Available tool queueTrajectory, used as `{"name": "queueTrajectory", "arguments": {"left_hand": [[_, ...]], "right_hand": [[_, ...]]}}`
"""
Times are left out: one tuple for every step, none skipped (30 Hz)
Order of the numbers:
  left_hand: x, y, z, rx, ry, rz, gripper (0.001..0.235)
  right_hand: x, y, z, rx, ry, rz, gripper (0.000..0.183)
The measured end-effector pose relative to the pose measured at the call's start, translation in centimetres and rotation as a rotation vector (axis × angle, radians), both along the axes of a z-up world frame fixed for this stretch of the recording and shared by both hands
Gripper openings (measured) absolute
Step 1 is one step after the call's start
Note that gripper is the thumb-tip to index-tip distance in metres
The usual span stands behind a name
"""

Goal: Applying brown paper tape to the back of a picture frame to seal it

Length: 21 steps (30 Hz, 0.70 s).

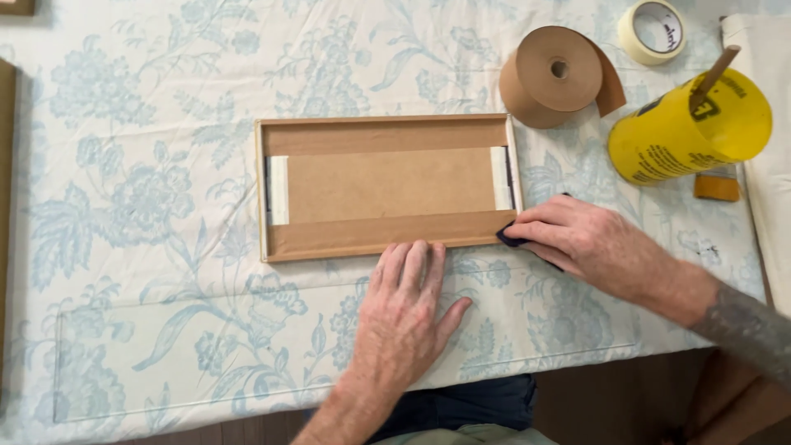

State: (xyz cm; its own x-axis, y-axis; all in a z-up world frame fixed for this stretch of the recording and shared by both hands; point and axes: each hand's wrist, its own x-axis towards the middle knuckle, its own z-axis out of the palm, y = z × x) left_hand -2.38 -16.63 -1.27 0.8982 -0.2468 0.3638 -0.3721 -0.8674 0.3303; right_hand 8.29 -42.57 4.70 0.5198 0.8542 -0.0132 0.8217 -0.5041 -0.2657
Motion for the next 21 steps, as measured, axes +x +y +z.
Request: {"name": "queueTrajectory", "arguments": {"left_hand": [[0.4,1.2,0.4,-0.054,0.054,-0.048,0.065],[0.8,2.4,0.8,-0.109,0.107,-0.095,0.057],[1.7,5.0,2.6,-0.11,0.108,-0.086,0.057],[2.6,7.7,4.4,-0.142,0.156,-0.042,0.054],[3.3,10.4,6.1,-0.178,0.206,0.004,0.057],[4.9,12.8,4.4,-0.183,0.207,0.015,0.057],[6.2,15.4,2.8,-0.017,0.157,-0.018,0.063],[7.4,18.2,1.2,0.15,0.11,-0.051,0.074],[8.4,19.0,0.7,0.15,0.107,-0.034,0.074],[9.5,19.8,0.1,0.21,0.076,-0.121,0.073],[10.6,20.5,-0.7,0.268,0.051,-0.215,0.072],[10.4,20.4,-1.4,0.265,0.054,-0.205,0.072],[10.5,20.3,-2.1,0.262,0.043,-0.205,0.072],[10.6,20.2,-2.9,0.26,0.032,-0.205,0.071],[10.7,20.2,-3.0,0.25,0.035,-0.209,0.071],[10.8,20.2,-3.1,0.245,-0.006,-0.21,0.07],[10.5,20.3,-3.3,0.24,-0.043,-0.203,0.069],[10.3,20.1,-3.7,0.232,-0.038,-0.2,0.069],[10.5,20.1,-3.8,0.238,-0.041,-0.188,0.07],[10.7,20.2,-4.0,0.244,-0.045,-0.177,0.071],[10.8,20.1,-4.0,0.243,-0.04,-0.17,0.071]], "right_hand": [[-0.6,0.0,-0.4,0.0,-0.055,-0.045,0.027],[-1.1,0.0,-0.7,0.0,-0.111,-0.09,0.026],[-1.3,0.4,-0.5,-0.001,-0.11,-0.081,0.026],[-1.4,0.7,-0.3,-0.004,-0.102,-0.113,0.025],[-1.6,1.1,-0.1,-0.011,-0.093,-0.144,0.025],[-2.0,1.0,-0.2,-0.014,-0.091,-0.132,0.025],[-2.1,1.1,-0.4,-0.024,-0.112,-0.159,0.024],[-2.2,1.4,-0.5,-0.033,-0.134,-0.186,0.024],[-2.3,1.4,-0.6,-0.03,-0.139,-0.17,0.024],[-2.3,1.5,-0.7,-0.049,-0.167,-0.178,0.023],[-2.6,1.4,-0.8,-0.072,-0.189,-0.191,0.023],[-2.8,1.5,-0.9,-0.073,-0.188,-0.181,0.023],[-3.0,1.7,-1.1,-0.083,-0.197,-0.209,0.025],[-3.1,1.8,-1.4,-0.092,-0.206,-0.238,0.026],[-3.3,2.7,-1.5,-0.102,-0.204,-0.241,0.026],[-3.5,3.5,-1.7,-0.097,-0.215,-0.264,0.028],[-3.7,4.5,-2.0,-0.091,-0.225,-0.28,0.03],[-4.2,5.8,-1.9,-0.099,-0.221,-0.274,0.03],[-4.1,7.4,-1.9,-0.05,-0.206,-0.251,0.027],[-4.1,9.0,-1.9,-0.001,-0.192,-0.228,0.024],[-4.2,10.9,-1.8,-0.003,-0.188,-0.22,0.024]]}}
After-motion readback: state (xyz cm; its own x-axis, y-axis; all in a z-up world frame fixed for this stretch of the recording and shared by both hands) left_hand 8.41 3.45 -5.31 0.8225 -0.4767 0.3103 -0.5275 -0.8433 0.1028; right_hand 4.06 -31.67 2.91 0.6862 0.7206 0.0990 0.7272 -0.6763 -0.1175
